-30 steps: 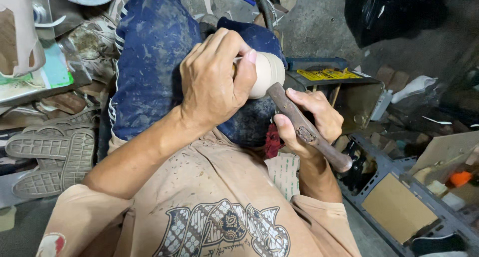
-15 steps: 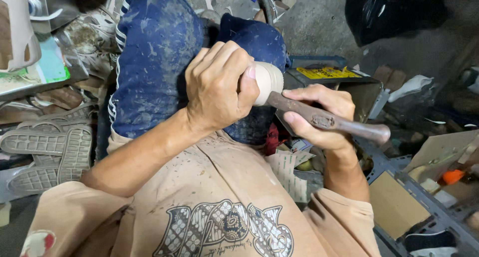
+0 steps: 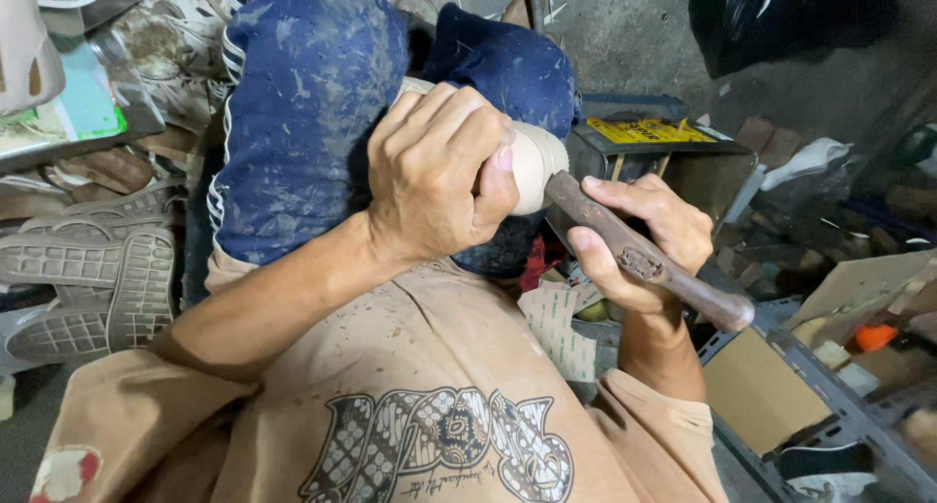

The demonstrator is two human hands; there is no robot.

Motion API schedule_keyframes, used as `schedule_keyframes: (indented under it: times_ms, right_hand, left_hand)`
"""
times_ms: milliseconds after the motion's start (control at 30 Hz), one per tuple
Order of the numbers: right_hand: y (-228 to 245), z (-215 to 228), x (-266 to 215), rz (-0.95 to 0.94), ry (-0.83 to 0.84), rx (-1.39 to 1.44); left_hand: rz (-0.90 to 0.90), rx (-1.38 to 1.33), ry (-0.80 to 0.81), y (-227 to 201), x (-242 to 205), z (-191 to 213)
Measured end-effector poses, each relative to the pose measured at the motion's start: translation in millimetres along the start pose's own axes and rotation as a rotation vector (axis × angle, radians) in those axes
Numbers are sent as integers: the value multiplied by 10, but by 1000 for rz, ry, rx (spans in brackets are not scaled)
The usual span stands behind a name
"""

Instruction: The person holds a beige shoe with a wooden last on their lap and uses a hammer to repeatedly tap the sole and heel area. They rotate the shoe to access different sides and continue hammering along the edges.

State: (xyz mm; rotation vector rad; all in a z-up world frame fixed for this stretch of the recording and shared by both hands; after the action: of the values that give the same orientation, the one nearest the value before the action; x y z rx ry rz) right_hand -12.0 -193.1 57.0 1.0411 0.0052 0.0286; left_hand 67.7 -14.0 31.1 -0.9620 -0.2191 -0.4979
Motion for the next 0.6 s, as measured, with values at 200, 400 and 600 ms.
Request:
schedule_keyframes:
  times_ms: [200,400,600]
  right_hand:
    - [46,4,125,90,64,-49]
    - [-84,-20,376,-58,308,5]
    - [-96,-171,728,-190,634,-68]
  left_hand:
    - [15,33,22,-13,-9,-42]
    - [6,82,11,-34,-88,-106]
    - [-42,116,-38,-58,-150,-89]
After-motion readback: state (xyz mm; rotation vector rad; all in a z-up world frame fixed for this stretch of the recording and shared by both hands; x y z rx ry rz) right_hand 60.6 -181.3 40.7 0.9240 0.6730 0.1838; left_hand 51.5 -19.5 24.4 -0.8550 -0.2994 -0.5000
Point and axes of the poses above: each hand's wrist, its own x-axis towards the middle knuckle, its own z-axis out of the back of the hand, y = z × x, the point moved 8 cm from there along x, towards the middle knuckle, and after that the axes turned 11 degrees about x, right-handed, at the moved point
